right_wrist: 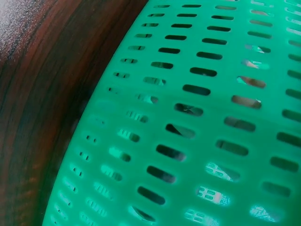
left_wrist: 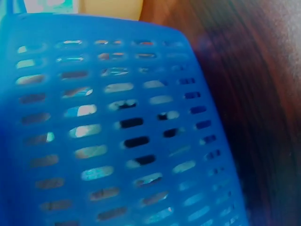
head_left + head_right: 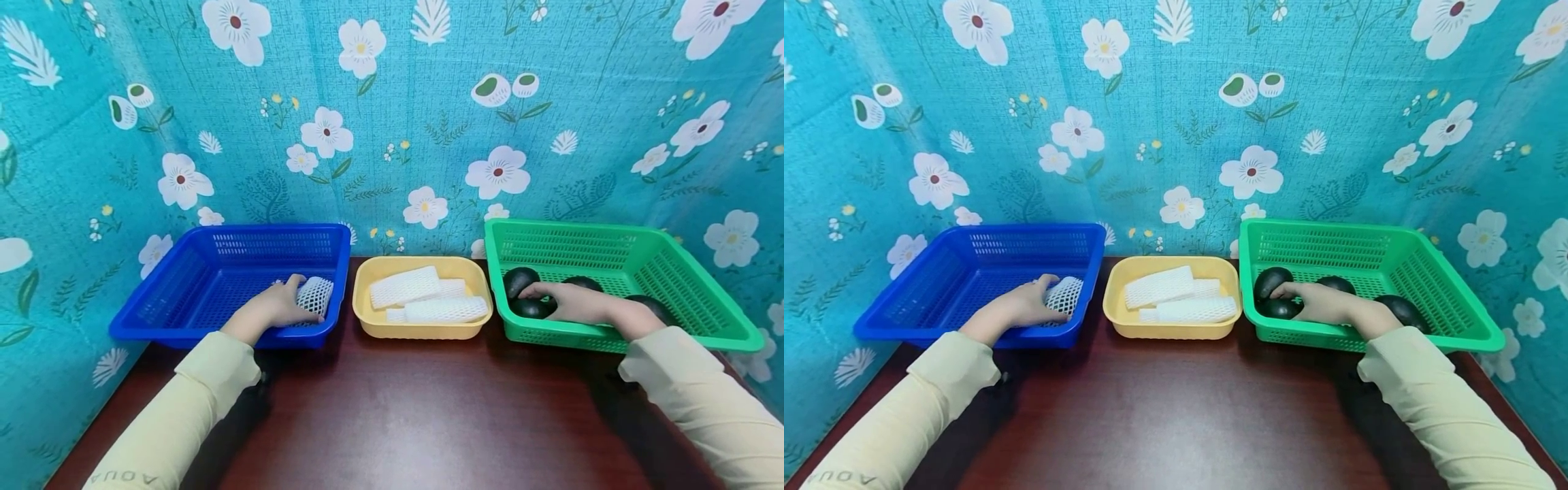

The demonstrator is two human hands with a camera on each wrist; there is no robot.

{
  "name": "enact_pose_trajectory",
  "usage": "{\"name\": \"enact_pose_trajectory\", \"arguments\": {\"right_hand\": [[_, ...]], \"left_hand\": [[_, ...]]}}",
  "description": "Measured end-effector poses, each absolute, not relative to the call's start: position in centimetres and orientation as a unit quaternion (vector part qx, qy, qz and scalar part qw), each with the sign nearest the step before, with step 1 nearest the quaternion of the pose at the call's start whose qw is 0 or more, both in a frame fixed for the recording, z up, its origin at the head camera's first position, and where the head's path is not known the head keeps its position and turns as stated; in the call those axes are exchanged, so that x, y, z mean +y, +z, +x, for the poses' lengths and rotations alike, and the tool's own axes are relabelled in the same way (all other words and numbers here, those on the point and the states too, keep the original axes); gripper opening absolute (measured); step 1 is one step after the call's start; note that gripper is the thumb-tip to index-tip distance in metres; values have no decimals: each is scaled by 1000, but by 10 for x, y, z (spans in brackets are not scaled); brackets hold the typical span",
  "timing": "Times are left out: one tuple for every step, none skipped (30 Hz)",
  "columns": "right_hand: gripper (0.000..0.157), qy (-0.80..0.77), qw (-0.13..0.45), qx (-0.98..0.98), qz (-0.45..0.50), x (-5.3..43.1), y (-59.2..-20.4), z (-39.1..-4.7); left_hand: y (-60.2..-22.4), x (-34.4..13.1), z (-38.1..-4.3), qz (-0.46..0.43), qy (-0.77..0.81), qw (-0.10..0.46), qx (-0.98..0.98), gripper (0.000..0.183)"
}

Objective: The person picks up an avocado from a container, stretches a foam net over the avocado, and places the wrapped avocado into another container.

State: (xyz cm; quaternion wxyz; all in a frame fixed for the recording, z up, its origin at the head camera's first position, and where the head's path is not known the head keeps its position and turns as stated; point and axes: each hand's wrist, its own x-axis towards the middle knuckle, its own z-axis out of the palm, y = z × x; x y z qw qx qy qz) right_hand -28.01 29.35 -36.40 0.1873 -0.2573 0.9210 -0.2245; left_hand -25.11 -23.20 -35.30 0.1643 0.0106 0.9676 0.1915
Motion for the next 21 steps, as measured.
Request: {"name": "enact_pose_trajectory", "arguments": {"right_hand": [[52,-225,188,921,-257,294,-364,-280],[53,-225,189,921,-257,294,-364,-279],[53,-224,189,921,-258,294,-363,-279],[53,-224,189,921,-258,294,-363,-279],[53,-223,189,921,-259,295,-363,-278],[53,-222,188,921,-259,295,-363,-278],[53,-221,188,921,-260,295,-363,-278],[53,-221,188,921,-260,295,-362,-278],[52,-219,187,921,-261,295,-362,-278],[52,-218,186,922,-261,295,-362,-278],[52,-216,185,923,-261,295,-362,-278],[52,-214,183,923,-261,295,-362,-278],[52,-211,181,924,-261,295,-362,-278],[52,-209,178,925,-261,295,-362,-278],[53,-205,174,927,-261,296,-361,-278],[53,-202,170,928,-262,296,-361,-277],[53,-201,165,930,-261,297,-360,-277],[54,-198,160,931,-261,297,-359,-276],[54,-196,155,932,-262,297,-357,-275],[54,-192,149,934,-262,298,-355,-275],[54,-189,144,935,-264,298,-354,-274]], "left_hand": [[-351,-232,-250,11,191,165,968,102],[-349,-232,-250,11,188,164,968,102],[-347,-232,-249,10,187,164,969,101],[-345,-232,-248,10,185,164,969,101],[-344,-233,-248,9,185,164,969,100],[-342,-233,-247,8,185,163,969,100],[-341,-233,-246,8,186,161,969,99],[-340,-234,-246,10,185,159,970,98],[-339,-235,-245,12,185,157,970,98],[-338,-236,-245,13,185,154,970,97],[-338,-237,-245,13,185,152,971,96],[-337,-238,-244,15,184,149,971,96],[-336,-239,-244,17,186,146,971,95],[-334,-240,-243,19,186,143,972,95],[-333,-241,-243,20,188,141,972,93],[-332,-242,-243,23,190,139,972,91],[-330,-243,-242,26,193,137,971,89],[-329,-245,-242,30,196,133,971,86],[-327,-246,-241,35,198,130,971,84],[-326,-247,-240,40,198,128,971,81],[-325,-248,-240,43,199,125,971,78]]}}
